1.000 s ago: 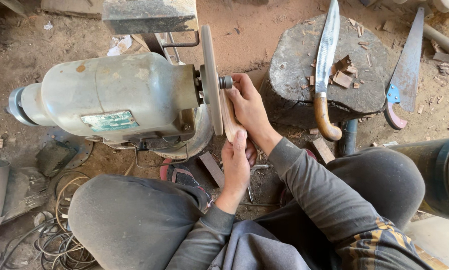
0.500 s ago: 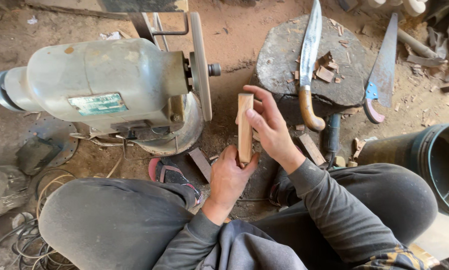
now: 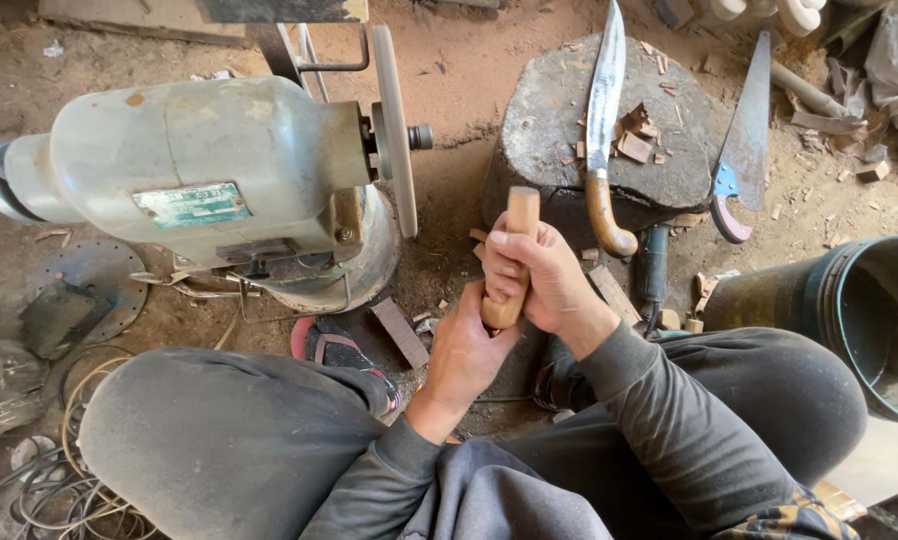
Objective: The person uses a bench grinder to smooth and shape a small wooden piece. They hold the wood with both hands and repeatedly press it against the spinning grinding wheel, rotating it to work different surfaces. The person briefly pauses to inspect the piece before continuing.
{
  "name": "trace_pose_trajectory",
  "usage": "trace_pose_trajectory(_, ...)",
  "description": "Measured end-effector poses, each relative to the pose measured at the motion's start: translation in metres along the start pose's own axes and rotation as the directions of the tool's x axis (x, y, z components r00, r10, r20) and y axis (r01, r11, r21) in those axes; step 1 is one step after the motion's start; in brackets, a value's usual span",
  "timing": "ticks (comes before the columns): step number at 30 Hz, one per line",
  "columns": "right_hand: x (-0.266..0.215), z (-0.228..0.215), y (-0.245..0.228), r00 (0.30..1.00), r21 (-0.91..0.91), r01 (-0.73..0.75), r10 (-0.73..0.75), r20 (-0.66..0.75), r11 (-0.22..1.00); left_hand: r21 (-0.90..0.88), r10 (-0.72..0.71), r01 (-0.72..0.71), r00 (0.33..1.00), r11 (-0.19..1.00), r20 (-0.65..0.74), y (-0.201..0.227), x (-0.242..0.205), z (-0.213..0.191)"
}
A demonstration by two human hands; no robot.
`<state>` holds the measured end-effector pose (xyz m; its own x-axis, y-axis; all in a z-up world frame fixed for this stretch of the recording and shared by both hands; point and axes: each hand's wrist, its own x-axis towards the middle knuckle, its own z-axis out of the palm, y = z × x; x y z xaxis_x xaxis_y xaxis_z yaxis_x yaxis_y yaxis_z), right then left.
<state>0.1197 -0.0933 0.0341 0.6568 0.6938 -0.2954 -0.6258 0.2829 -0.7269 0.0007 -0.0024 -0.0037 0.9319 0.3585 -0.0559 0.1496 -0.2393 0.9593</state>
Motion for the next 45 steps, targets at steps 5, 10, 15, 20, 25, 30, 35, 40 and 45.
trace_pose_trajectory(5, 0.0, -0.006, 0.006, 0.975, -0.112, -0.014, -0.011, -0.22, 0.994, 0.004, 0.006, -0.007, 0.996, 1.0, 0.093, -0.007, -0.001, 0.008)
trace_pose_trajectory(10, -0.003, -0.011, 0.004, 0.968, -0.126, 0.036, -0.066, -0.241, 0.991, -0.097, 0.149, -0.143, 0.987, 0.985, 0.067, -0.008, -0.001, 0.015)
trace_pose_trajectory(15, -0.007, -0.013, 0.004, 0.973, -0.08, 0.157, -0.168, -0.158, 0.984, -0.207, 0.063, -0.049, 0.996, 0.977, 0.061, -0.006, -0.001, 0.012)
trace_pose_trajectory(20, -0.008, -0.015, -0.004, 0.939, -0.22, 0.266, -0.304, -0.161, 0.939, -0.299, 0.021, 0.004, 0.997, 0.954, 0.078, -0.001, 0.001, 0.011)
trace_pose_trajectory(25, 0.0, -0.02, -0.006, 0.899, -0.38, 0.384, -0.435, -0.055, 0.841, -0.283, 0.117, -0.129, 0.992, 0.95, -0.056, -0.003, 0.0, 0.016)
trace_pose_trajectory(30, 0.014, -0.02, -0.004, 0.894, -0.431, 0.386, -0.446, -0.044, 0.816, -0.318, 0.119, -0.148, 0.987, 0.936, -0.11, -0.011, 0.004, 0.015)
trace_pose_trajectory(35, 0.023, -0.015, -0.002, 0.917, -0.469, 0.31, -0.39, -0.081, 0.827, -0.394, 0.09, -0.128, 0.989, 0.91, -0.114, -0.02, 0.008, 0.014)
trace_pose_trajectory(40, 0.04, -0.008, 0.001, 0.92, -0.475, 0.317, -0.389, -0.059, 0.821, -0.711, -0.134, 0.171, 0.985, 0.682, 0.108, -0.022, 0.017, 0.012)
trace_pose_trajectory(45, 0.061, -0.005, 0.012, 0.92, -0.444, 0.242, -0.35, -0.177, 0.862, -0.696, -0.15, 0.217, 0.976, 0.685, 0.157, -0.02, 0.026, 0.006)
